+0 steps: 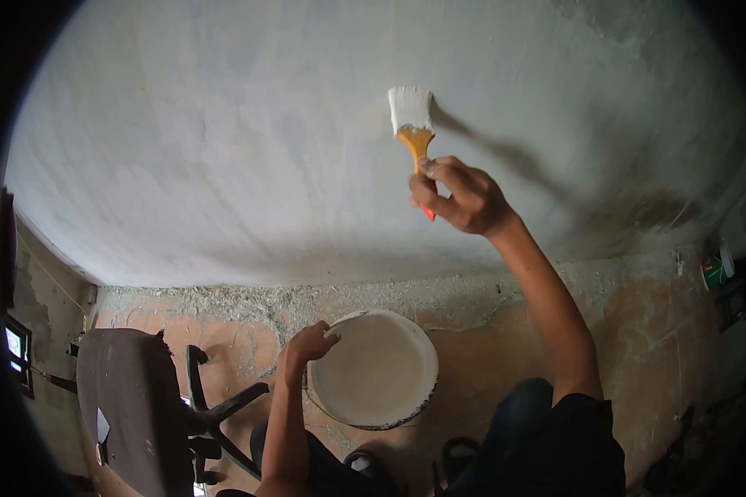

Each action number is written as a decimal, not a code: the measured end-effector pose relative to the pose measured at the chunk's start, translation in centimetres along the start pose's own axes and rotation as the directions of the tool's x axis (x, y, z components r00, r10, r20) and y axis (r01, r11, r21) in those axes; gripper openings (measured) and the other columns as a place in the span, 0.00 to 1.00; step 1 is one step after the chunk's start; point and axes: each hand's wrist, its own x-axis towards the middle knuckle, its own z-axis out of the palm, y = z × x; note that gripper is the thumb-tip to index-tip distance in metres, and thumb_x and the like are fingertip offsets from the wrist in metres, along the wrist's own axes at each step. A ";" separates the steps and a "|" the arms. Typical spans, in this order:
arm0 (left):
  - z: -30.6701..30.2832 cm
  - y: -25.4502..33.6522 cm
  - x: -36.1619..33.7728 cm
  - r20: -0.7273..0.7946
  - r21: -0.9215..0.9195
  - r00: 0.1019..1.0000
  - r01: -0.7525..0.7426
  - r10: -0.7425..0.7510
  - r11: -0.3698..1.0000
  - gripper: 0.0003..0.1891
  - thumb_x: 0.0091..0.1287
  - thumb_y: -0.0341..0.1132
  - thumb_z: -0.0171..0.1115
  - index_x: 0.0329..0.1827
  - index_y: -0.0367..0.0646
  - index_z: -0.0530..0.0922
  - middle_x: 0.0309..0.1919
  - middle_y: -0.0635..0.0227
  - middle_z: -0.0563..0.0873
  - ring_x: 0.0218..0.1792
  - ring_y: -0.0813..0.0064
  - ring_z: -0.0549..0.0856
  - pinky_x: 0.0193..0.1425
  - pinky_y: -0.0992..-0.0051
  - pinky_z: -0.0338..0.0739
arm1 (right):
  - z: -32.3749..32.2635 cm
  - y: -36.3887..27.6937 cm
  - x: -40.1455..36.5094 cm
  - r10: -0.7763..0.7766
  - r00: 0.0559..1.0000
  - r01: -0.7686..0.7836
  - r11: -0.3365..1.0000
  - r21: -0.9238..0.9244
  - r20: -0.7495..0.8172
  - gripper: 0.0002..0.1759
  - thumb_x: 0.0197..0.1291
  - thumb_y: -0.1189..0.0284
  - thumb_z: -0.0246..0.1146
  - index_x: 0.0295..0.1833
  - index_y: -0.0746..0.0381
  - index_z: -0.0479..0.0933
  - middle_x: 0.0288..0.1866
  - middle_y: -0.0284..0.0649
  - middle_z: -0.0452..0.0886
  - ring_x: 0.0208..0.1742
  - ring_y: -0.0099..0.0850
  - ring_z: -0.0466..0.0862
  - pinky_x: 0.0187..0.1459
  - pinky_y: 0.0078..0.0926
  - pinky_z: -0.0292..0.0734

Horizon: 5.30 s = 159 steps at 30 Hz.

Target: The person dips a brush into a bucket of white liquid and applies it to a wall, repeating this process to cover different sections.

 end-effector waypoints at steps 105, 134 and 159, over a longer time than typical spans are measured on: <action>2.7 4.8 3.5 0.153 0.146 0.974 -0.187 0.164 0.971 0.34 0.65 0.58 0.53 0.62 0.37 0.72 0.57 0.49 0.78 0.61 0.54 0.76 0.64 0.62 0.68 | -4.3 5.6 7.3 -0.097 0.995 0.097 0.991 0.095 0.005 0.08 0.54 0.73 0.65 0.33 0.57 0.71 0.34 0.32 0.73 0.33 0.23 0.80 0.30 0.17 0.83; 3.5 5.3 4.0 0.144 0.189 0.962 -0.258 0.233 0.948 0.34 0.64 0.58 0.56 0.61 0.37 0.72 0.55 0.48 0.79 0.58 0.53 0.77 0.63 0.63 0.69 | -14.9 13.3 4.8 0.175 0.977 -0.194 0.966 -0.169 -0.122 0.15 0.51 0.76 0.69 0.45 0.59 0.75 0.37 0.35 0.74 0.38 0.32 0.80 0.37 0.28 0.81; -3.4 10.2 -15.5 -0.150 -0.028 0.980 -0.137 0.131 0.990 0.27 0.66 0.46 0.59 0.62 0.39 0.69 0.46 0.50 0.83 0.50 0.59 0.82 0.55 0.65 0.74 | -14.6 4.9 -10.6 0.491 0.847 -0.523 0.840 0.145 0.204 0.12 0.54 0.78 0.66 0.45 0.61 0.75 0.35 0.37 0.74 0.33 0.33 0.78 0.35 0.27 0.76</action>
